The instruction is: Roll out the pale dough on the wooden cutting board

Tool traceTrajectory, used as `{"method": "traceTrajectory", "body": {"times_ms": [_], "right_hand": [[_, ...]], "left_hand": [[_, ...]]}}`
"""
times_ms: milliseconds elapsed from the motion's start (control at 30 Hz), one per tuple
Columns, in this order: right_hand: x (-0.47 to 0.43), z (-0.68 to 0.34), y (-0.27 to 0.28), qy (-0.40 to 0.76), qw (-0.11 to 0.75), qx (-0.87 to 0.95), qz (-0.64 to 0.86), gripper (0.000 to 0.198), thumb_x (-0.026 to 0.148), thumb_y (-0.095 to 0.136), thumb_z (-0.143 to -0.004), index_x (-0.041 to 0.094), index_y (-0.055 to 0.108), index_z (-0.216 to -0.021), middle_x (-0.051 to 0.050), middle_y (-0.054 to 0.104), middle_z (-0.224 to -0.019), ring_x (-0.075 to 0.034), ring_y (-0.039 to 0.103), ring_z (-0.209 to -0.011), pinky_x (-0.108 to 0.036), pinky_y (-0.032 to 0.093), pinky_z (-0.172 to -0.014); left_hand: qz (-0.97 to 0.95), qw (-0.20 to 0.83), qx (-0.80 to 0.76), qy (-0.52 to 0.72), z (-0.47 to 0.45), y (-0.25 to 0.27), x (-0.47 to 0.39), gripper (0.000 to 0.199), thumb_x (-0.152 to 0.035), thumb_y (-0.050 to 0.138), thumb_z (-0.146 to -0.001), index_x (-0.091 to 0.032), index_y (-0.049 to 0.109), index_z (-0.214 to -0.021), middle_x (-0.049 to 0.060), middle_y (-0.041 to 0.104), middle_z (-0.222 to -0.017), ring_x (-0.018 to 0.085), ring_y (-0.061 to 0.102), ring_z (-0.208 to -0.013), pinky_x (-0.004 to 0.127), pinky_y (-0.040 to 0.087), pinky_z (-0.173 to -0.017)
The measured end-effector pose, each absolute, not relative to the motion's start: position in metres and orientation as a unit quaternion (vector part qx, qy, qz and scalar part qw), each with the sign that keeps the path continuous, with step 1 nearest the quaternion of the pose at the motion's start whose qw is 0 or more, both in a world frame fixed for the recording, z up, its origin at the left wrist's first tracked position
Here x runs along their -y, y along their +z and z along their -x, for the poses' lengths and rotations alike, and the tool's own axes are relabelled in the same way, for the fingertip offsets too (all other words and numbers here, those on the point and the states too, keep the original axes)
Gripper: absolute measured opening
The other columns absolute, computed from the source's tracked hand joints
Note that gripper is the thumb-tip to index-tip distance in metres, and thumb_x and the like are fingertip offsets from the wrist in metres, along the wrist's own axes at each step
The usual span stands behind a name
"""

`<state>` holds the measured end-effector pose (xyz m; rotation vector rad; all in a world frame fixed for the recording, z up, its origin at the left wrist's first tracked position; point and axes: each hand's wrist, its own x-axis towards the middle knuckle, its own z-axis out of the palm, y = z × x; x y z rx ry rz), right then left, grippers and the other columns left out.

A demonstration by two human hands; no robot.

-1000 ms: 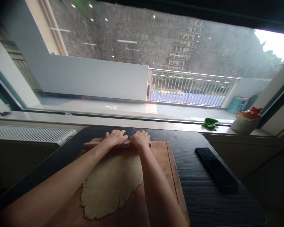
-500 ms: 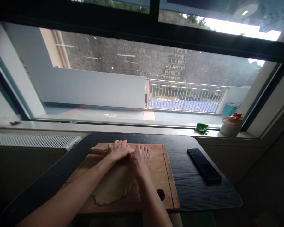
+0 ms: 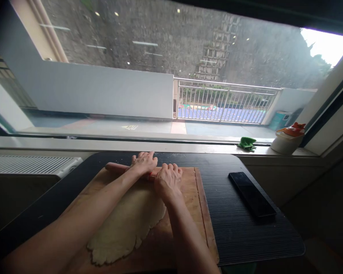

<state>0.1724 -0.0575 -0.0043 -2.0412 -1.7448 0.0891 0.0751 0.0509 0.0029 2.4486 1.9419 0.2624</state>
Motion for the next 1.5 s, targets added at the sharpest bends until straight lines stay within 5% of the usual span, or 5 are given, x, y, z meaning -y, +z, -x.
{"method": "traceTrajectory", "body": {"times_ms": [400, 633, 900, 1100, 1500], "right_hand": [[0.100, -0.158, -0.009, -0.017, 0.226, 0.648, 0.727, 0.037, 0.031, 0.028, -0.094, 0.019, 0.054, -0.117, -0.010, 0.048, -0.130, -0.024, 0.030, -0.127, -0.036, 0.019, -0.103], [0.074, -0.180, 0.009, 0.044, 0.163, 0.657, 0.735, 0.034, 0.032, 0.032, -0.091, 0.018, 0.061, -0.103, -0.013, 0.059, -0.112, -0.024, 0.046, -0.111, -0.038, 0.031, -0.093], [0.031, -0.194, 0.002, 0.037, 0.168, 0.646, 0.744, 0.036, 0.031, 0.030, -0.090, 0.021, 0.059, -0.108, -0.010, 0.051, -0.123, -0.025, 0.036, -0.119, -0.042, 0.028, -0.094], [0.000, -0.203, 0.000, 0.056, 0.148, 0.642, 0.750, 0.035, 0.030, 0.035, -0.086, 0.020, 0.060, -0.109, -0.011, 0.056, -0.117, -0.027, 0.046, -0.110, -0.041, 0.034, -0.088], [0.041, -0.191, 0.002, 0.054, 0.137, 0.645, 0.750, 0.036, 0.033, 0.032, -0.089, 0.018, 0.064, -0.098, -0.011, 0.062, -0.108, -0.024, 0.054, -0.101, -0.035, 0.036, -0.086]], "left_hand": [[-0.781, -0.008, -0.619, 0.083, -0.053, 0.007, 0.002, 0.045, -0.038, 0.025, -0.086, -0.024, 0.053, -0.118, 0.010, 0.055, -0.127, 0.027, 0.041, -0.122, 0.053, 0.025, -0.100], [-0.801, -0.028, -0.594, 0.071, -0.046, 0.001, 0.015, 0.047, -0.036, 0.026, -0.086, -0.025, 0.050, -0.125, 0.009, 0.053, -0.130, 0.028, 0.037, -0.125, 0.054, 0.020, -0.103], [-0.798, 0.007, -0.599, 0.062, -0.058, 0.001, -0.029, 0.050, -0.041, 0.027, -0.084, -0.026, 0.045, -0.128, 0.010, 0.051, -0.133, 0.027, 0.038, -0.125, 0.053, 0.025, -0.100], [-0.790, 0.018, -0.610, 0.050, -0.068, 0.001, -0.061, 0.048, -0.038, 0.033, -0.080, -0.022, 0.048, -0.122, 0.013, 0.055, -0.125, 0.028, 0.044, -0.118, 0.051, 0.033, -0.094], [-0.803, 0.022, -0.593, 0.051, -0.056, 0.004, -0.022, 0.050, -0.045, 0.022, -0.086, -0.026, 0.050, -0.123, 0.009, 0.053, -0.130, 0.028, 0.041, -0.123, 0.057, 0.025, -0.099]]}}
